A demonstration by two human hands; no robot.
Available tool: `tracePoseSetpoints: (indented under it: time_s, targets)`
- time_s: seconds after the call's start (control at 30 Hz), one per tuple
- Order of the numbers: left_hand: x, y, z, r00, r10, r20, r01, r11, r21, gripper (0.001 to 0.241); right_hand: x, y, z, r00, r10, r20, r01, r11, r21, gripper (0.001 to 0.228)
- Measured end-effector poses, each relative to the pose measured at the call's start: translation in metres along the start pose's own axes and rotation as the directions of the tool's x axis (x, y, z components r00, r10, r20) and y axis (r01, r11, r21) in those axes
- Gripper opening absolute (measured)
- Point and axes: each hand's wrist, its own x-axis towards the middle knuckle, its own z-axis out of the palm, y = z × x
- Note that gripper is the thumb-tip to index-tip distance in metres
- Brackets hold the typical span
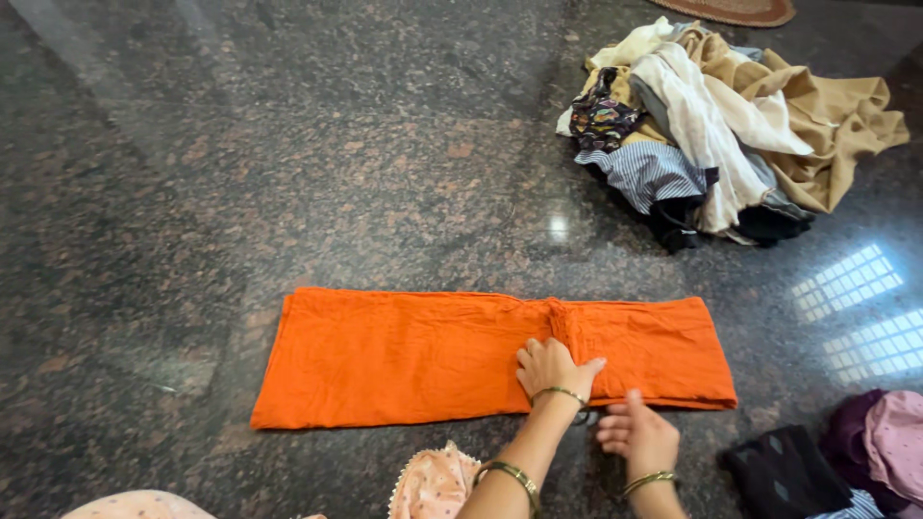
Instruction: The person folds several pieces of clothing on the floor, including a dark blue garment, an orange t-shirt, orange shorts, and a striped shirt. They smooth and fold each item neatly, stacking them as they finish.
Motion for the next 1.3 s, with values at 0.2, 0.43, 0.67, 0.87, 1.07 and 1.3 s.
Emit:
tracePoseSetpoints:
  time_s: [0.2, 0.43, 0.67, 0.87, 1.07, 1.3]
  targets:
    - [0.01, 0.018, 0.021, 0.978, 0.191, 0.088, -0.092, 0.765, -0.638, 0.054, -0.043, 0.005, 0.031, 0.028, -0.8, 0.6, 0.959, -0.148, -0.243, 0.023]
    - [0.038, -0.033, 0.021, 0.975, 0.211, -0.064, -0.181, 0.598, -0.781, 0.074, 0.007, -0.021, 0.034, 0.824, -0.268, 0.5, 0.453, -0.22, -0.864, 0.055]
    - [0.041, -0.089, -0.003, 0.977, 0.212, -0.029, -0.189, 0.792, -0.581, 0.083, 0.064, 0.007, 0.0, 0.948, -0.087, 0.306, 0.261, -0.337, -0.904, 0.061]
    - [0.036, -0.081, -0.014, 0.969, 0.223, -0.105, -0.245, 0.812, -0.531, 0.089, 0.131, 0.011, -0.065, 0.761, -0.536, 0.365, 0.363, -0.115, -0.925, 0.052]
    - [0.034, -0.071, -0.016, 0.994, 0.102, -0.05, -0.113, 0.866, -0.487, 0.092, 0.144, 0.006, -0.077, 0.923, -0.284, 0.26, 0.282, 0.036, -0.959, 0.059]
    - [0.015, -0.059, -0.039, 0.88, 0.326, -0.346, -0.435, 0.846, -0.309, 0.068, 0.094, -0.01, -0.104, 0.983, -0.179, -0.032, 0.131, 0.818, -0.56, 0.043]
